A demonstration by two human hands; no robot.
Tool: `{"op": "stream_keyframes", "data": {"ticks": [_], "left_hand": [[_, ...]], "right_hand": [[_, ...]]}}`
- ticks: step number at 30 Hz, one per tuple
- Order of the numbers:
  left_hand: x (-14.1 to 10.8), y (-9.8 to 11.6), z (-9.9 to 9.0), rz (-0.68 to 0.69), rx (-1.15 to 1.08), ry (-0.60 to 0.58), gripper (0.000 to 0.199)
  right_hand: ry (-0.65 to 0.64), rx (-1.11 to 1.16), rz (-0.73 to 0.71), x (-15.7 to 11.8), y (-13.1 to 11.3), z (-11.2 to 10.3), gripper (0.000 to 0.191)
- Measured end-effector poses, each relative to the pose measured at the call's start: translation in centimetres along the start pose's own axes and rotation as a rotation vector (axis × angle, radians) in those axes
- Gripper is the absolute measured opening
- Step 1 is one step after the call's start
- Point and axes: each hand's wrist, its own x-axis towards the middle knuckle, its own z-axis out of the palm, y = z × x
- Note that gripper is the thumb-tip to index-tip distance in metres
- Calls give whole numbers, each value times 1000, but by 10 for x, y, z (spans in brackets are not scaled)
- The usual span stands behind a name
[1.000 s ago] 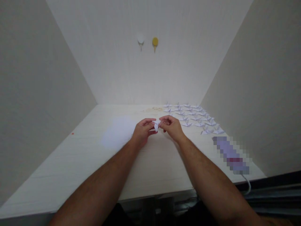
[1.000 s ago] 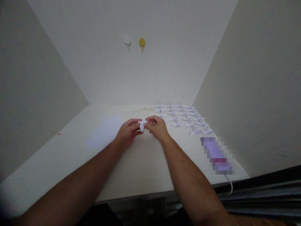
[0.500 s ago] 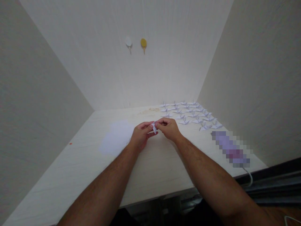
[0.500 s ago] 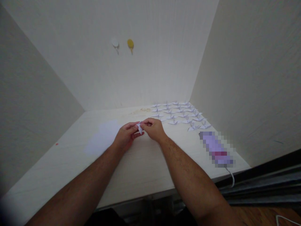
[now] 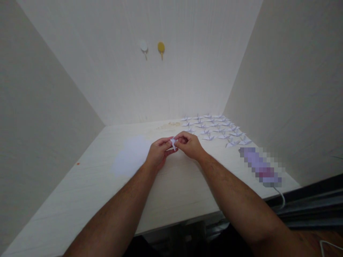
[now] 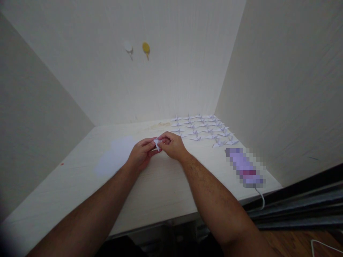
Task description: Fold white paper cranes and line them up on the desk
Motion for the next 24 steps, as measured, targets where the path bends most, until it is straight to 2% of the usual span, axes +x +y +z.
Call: {"op": "stream_keyframes", "data": {"ticks": [12, 20, 24], "left_hand": [[2, -2, -1, 25, -8, 26, 28], [1, -2, 2, 35, 5, 32, 33], [1, -2, 2, 42, -11, 36, 32]], "right_hand": [[52, -227, -78, 3, 5, -4, 10], [27, -223, -84, 5, 8, -5, 14], [19, -153, -66, 5, 5, -5, 13]]}}
